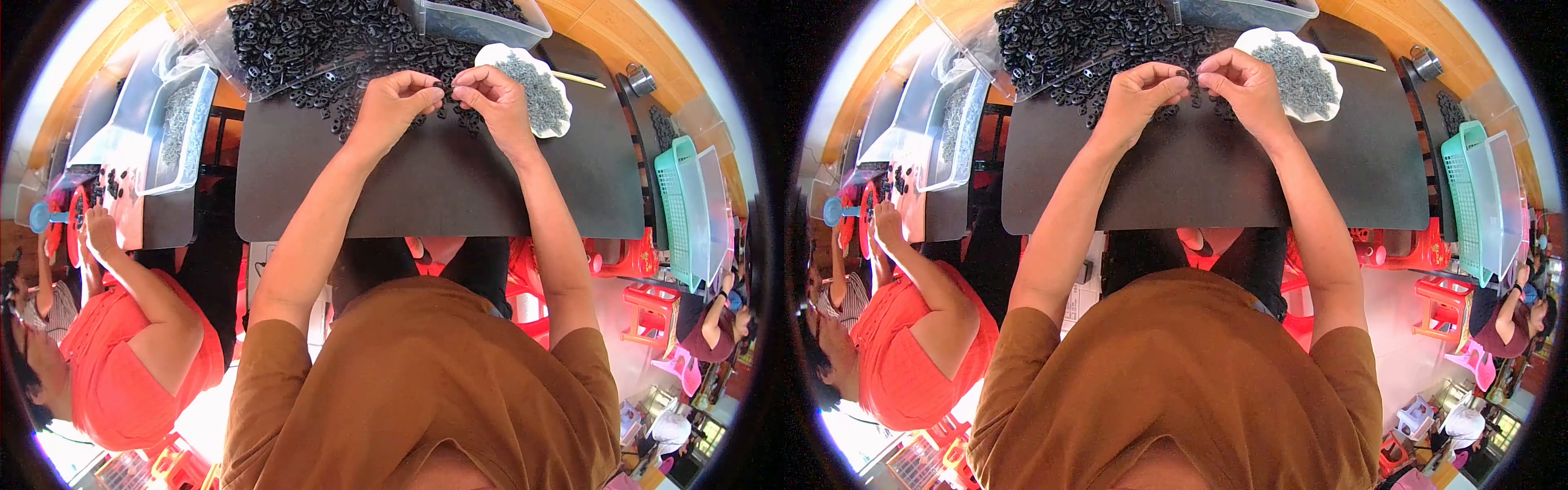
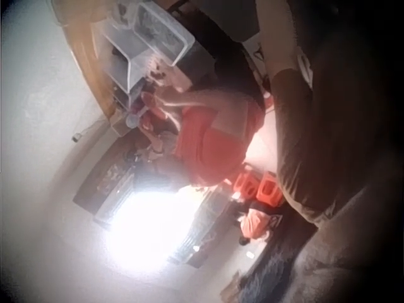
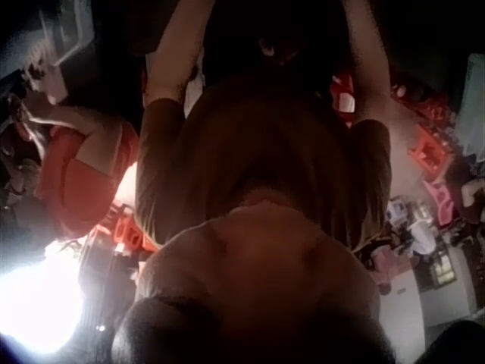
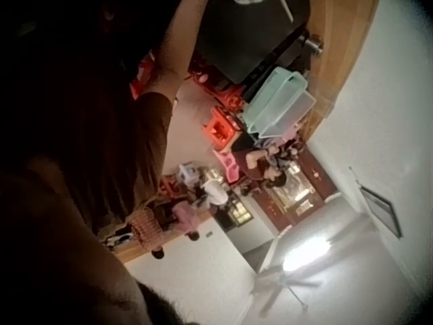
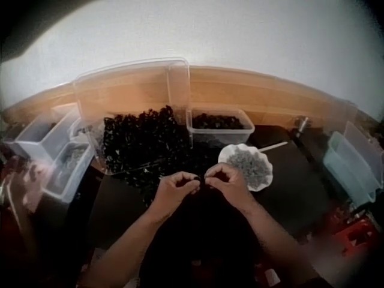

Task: The person assembles plastic toggle locks by repeatedly picking up plastic casings and small inner components from the table and fitting them together by hand.

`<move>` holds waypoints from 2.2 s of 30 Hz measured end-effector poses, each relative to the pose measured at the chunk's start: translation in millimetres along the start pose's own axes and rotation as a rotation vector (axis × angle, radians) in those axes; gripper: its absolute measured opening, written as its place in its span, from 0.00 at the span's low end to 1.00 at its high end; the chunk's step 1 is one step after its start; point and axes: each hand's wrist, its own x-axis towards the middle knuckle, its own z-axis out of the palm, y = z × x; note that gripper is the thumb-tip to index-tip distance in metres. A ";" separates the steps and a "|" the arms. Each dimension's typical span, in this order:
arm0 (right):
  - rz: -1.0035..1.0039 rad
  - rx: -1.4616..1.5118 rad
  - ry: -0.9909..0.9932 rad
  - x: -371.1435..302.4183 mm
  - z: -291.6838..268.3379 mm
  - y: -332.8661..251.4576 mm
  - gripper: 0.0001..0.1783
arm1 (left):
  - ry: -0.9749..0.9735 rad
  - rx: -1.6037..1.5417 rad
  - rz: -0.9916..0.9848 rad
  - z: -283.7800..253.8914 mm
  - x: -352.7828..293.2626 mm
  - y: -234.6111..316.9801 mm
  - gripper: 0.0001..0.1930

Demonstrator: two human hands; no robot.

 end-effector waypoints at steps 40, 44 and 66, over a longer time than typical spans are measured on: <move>0.009 -0.216 0.002 -2.6 4.0 -6.0 0.03 | 0.012 0.152 0.026 4.0 -3.4 0.6 0.06; -0.015 -0.392 -0.072 -3.0 4.3 -11.6 0.07 | 0.009 0.285 0.030 5.2 -3.9 4.6 0.07; -0.124 -0.574 -0.131 -2.7 6.7 -13.8 0.11 | 0.021 0.029 -0.025 4.7 -1.4 -1.3 0.08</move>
